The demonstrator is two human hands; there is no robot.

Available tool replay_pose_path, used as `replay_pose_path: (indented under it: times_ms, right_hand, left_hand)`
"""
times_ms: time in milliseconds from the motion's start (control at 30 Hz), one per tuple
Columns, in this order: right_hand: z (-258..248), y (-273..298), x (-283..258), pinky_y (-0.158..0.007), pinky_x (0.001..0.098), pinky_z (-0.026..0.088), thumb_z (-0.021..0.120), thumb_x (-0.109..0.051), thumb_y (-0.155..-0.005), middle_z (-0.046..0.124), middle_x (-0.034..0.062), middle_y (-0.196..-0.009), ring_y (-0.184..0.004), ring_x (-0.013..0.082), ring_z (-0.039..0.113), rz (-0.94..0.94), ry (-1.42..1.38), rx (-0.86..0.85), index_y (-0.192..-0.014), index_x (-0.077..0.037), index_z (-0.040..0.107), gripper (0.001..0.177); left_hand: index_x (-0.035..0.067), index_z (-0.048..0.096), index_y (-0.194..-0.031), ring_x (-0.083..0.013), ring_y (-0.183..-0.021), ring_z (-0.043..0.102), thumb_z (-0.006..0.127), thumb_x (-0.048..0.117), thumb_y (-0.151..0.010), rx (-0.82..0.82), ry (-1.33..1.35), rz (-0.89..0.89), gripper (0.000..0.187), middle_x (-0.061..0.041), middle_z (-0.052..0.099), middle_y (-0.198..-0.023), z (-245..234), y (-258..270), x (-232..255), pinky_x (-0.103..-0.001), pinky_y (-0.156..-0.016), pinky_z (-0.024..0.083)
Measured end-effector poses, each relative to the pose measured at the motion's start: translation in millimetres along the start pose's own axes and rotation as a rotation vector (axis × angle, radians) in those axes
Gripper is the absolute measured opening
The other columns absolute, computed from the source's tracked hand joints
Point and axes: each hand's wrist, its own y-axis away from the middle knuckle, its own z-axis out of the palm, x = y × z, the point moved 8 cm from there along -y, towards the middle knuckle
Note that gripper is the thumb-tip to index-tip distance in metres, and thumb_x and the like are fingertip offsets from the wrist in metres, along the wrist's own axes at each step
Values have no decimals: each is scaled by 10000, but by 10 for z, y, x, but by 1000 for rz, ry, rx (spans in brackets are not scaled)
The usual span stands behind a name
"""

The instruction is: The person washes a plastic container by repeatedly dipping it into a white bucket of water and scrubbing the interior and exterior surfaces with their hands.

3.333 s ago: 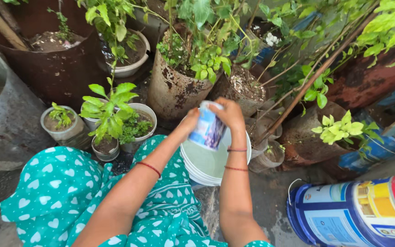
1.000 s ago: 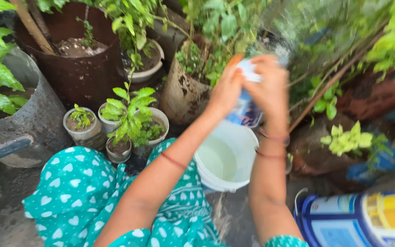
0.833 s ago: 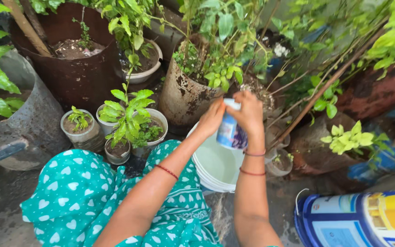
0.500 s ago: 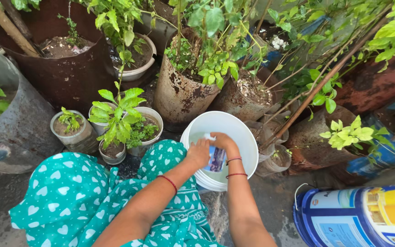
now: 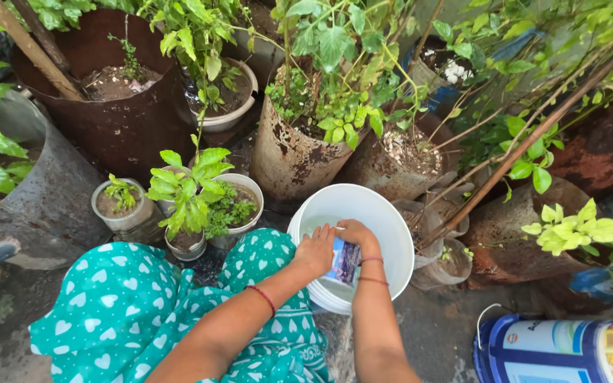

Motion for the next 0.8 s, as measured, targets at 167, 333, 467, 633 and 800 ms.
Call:
replay_pose_path:
  times_ms: [167, 333, 467, 633, 800]
  right_hand:
    - [-342, 507, -97, -817, 440, 543, 727, -499, -834, 728, 247, -944, -906, 382, 710, 43, -29, 303, -996, -54, 757, 474]
    - [-794, 1503, -649, -675, 463, 536, 763, -548, -811, 695, 281, -748, -722, 422, 695, 178, -83, 608, -810, -10, 746, 538]
    - [-1090, 2116, -1155, -711, 426, 498, 834, -393, -790, 680, 194, -753, -750, 355, 662, -46, -100, 884, -763, -7, 703, 409]
    - [-1404, 2707, -1751, -799, 411, 444, 878, -246, -740, 672, 98, -826, -844, 275, 617, -237, 26, 1068, -724, -27, 697, 285]
    - [-1777, 3341, -2441, -965, 402, 493, 887, -163, -757, 655, 136, -1163, -1080, 284, 619, -501, -99, 1255, -749, 19, 578, 359]
  left_hand:
    - [2, 356, -1516, -371, -1440, 413, 536, 291, -983, 322, 300, 66, 633, -209, 377, -1586, -496, 160, 14, -521, -1051, 440]
    - [16, 423, -1495, -396, -1336, 516, 453, 359, -1057, 411, 577, 52, 557, -212, 472, -1526, -830, 288, -49, -473, -1074, 446]
    - [70, 484, -1481, -360, -1339, 533, 435, 395, -1047, 361, 598, 60, 545, -174, 511, -1518, -836, 297, -21, -446, -1110, 433]
    - [67, 422, -1527, -323, -1471, 399, 404, 431, -1062, 305, 1114, 131, 591, -181, 446, -1566, -1202, 417, 132, -383, -1183, 313]
    - [70, 370, -1573, -313, -1499, 395, 370, 420, -1075, 469, 1136, 381, 609, -174, 438, -1596, -2347, 1008, 404, -382, -1210, 309]
